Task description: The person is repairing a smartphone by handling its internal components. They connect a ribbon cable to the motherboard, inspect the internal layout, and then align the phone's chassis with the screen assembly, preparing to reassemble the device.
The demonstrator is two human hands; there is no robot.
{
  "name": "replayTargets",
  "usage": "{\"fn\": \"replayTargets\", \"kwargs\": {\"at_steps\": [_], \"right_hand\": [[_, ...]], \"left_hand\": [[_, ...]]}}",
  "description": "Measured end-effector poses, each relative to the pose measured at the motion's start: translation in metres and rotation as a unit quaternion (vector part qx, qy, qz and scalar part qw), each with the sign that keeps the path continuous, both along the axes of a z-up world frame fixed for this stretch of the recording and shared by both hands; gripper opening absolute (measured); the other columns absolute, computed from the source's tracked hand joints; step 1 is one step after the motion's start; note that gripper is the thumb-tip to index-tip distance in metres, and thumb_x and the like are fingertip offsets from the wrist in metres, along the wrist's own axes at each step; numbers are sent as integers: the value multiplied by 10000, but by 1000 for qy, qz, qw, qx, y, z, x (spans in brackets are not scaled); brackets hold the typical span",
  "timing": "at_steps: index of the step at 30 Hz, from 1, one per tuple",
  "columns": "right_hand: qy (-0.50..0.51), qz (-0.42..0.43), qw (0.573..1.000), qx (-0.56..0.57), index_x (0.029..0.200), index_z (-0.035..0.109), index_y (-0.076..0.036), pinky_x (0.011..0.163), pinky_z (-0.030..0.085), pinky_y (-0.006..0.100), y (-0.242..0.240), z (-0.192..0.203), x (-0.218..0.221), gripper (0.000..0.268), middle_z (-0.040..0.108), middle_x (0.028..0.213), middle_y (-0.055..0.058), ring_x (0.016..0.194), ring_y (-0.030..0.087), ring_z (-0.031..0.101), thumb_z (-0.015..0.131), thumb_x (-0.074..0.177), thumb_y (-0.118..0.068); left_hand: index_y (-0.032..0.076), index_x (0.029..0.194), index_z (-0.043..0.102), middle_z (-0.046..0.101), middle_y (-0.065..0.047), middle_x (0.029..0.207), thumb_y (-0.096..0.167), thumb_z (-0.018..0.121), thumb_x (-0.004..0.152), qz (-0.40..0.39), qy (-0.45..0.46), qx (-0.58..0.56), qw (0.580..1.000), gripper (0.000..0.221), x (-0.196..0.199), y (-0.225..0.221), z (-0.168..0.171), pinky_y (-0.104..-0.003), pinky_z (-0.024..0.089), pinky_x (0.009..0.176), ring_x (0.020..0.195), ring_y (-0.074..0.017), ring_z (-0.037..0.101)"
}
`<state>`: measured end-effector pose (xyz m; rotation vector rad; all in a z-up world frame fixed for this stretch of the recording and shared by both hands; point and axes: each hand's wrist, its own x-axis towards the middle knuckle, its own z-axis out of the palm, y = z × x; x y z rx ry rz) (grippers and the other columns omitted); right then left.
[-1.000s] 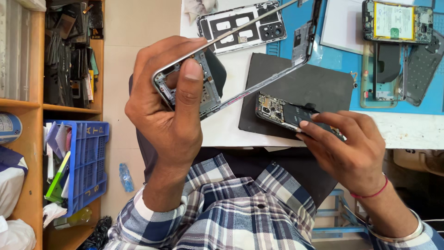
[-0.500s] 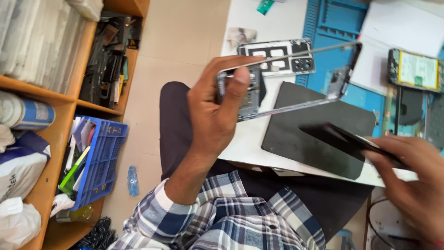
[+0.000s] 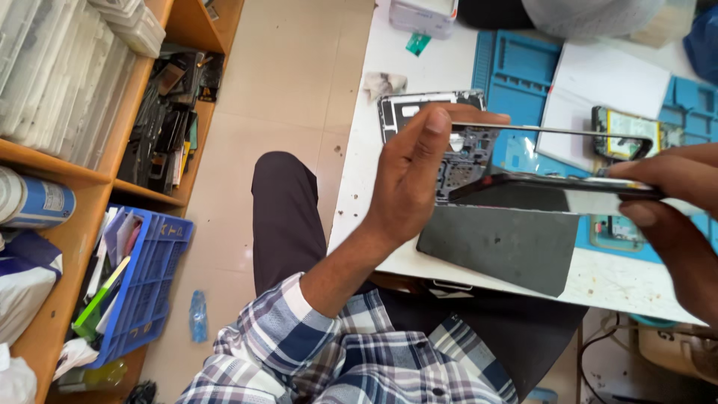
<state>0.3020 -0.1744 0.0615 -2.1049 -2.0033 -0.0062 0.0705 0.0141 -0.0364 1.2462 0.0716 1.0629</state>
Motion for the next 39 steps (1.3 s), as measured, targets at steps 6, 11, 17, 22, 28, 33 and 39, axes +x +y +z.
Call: {"fn": "replayTargets", "kwargs": {"at_steps": [6,11,17,22,28,33,39], "right_hand": [[-26,4,999,-25,1278,636,-5,826,603,392,29,28,-36,399,693,1007,183,850,252,731,556,999,-279],[-39,48,998,-3,1264,636,3,792,611,374,36,35,-53,337,680,1079,208,887,261,731,596,978,-170],[-80,45,995,-42,1229,688,-28,687,592,318,43,48,-71,332,706,1029,174,825,205,730,693,905,-100],[-127,71,989,-31,1217,713,-49,691,544,356,47,54,-78,356,720,988,154,822,205,685,727,869,-126],[-134,68,988,-20,1246,709,-56,699,524,385,48,53,-80,428,723,976,148,823,216,668,744,830,-149],[-85,63,994,-5,1268,687,-55,685,571,343,46,50,-76,464,710,1023,181,840,222,715,764,814,-117],[-56,93,994,18,1278,662,-63,716,606,322,42,45,-65,499,700,1015,167,835,224,739,790,800,-123]], "left_hand": [[45,1243,694,735,-70,1116,507,253,1245,-13,-26,3,1000,639,4,-3,-1,-270,609,959,1021,-105,719],[54,1277,671,742,-89,1144,519,237,1232,-43,-38,-8,998,638,1,-3,-1,-276,630,980,1044,-113,734],[39,1300,661,754,-98,1126,504,241,1228,-66,-41,-32,996,631,0,-4,0,-276,651,950,1017,-123,752],[29,1308,651,754,-113,1120,477,241,1230,-82,-50,-43,994,611,-2,-6,2,-287,652,958,1029,-133,758],[64,1258,677,731,-77,1087,541,268,1215,-10,-55,20,998,630,-10,-8,7,-243,625,856,964,-100,734],[84,1234,735,714,-25,922,555,503,1100,66,1,69,995,542,-16,-10,17,-199,501,673,758,-46,617],[113,1222,713,752,-37,983,414,703,1076,63,-16,91,994,335,-21,-13,25,-194,572,666,803,-48,709]]}}
